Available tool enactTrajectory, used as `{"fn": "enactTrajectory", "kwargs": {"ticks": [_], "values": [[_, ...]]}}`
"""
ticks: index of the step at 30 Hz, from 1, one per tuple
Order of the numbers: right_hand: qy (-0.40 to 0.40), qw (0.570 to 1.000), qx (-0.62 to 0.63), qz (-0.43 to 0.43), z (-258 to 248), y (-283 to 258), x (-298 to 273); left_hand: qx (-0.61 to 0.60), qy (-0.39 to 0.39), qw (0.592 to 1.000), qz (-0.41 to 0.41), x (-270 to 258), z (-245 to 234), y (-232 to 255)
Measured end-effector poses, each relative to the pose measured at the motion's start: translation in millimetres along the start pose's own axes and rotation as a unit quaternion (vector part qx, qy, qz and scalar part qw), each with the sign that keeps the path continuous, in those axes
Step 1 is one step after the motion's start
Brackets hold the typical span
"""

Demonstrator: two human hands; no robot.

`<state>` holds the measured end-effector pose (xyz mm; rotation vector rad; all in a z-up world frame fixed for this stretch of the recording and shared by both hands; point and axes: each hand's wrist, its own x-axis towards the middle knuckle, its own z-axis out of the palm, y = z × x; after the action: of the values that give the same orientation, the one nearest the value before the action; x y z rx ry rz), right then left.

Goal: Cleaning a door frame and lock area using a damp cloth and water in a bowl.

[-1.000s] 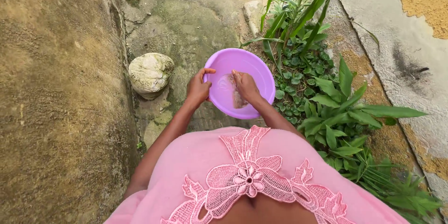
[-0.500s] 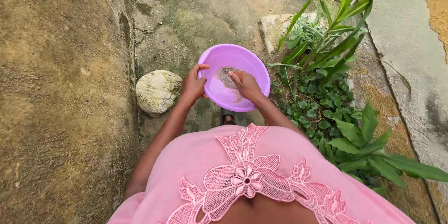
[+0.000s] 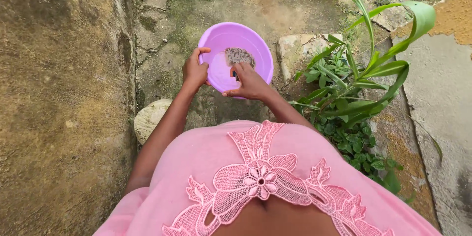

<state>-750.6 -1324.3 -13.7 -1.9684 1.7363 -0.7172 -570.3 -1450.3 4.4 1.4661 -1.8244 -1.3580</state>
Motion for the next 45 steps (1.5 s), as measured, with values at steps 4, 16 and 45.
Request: {"fn": "enactTrajectory", "kwargs": {"ticks": [4,16,45], "values": [[-0.018,0.999,-0.04,0.033,-31,8,36,-0.057,-0.01,0.998,0.004,72,28,-3],[0.01,0.986,-0.132,0.097,-46,130,172,-0.04,-0.115,0.992,0.023,281,65,56],[0.025,0.962,-0.249,0.11,-251,424,453,0.27,-0.015,0.837,0.475,705,201,218]]}}
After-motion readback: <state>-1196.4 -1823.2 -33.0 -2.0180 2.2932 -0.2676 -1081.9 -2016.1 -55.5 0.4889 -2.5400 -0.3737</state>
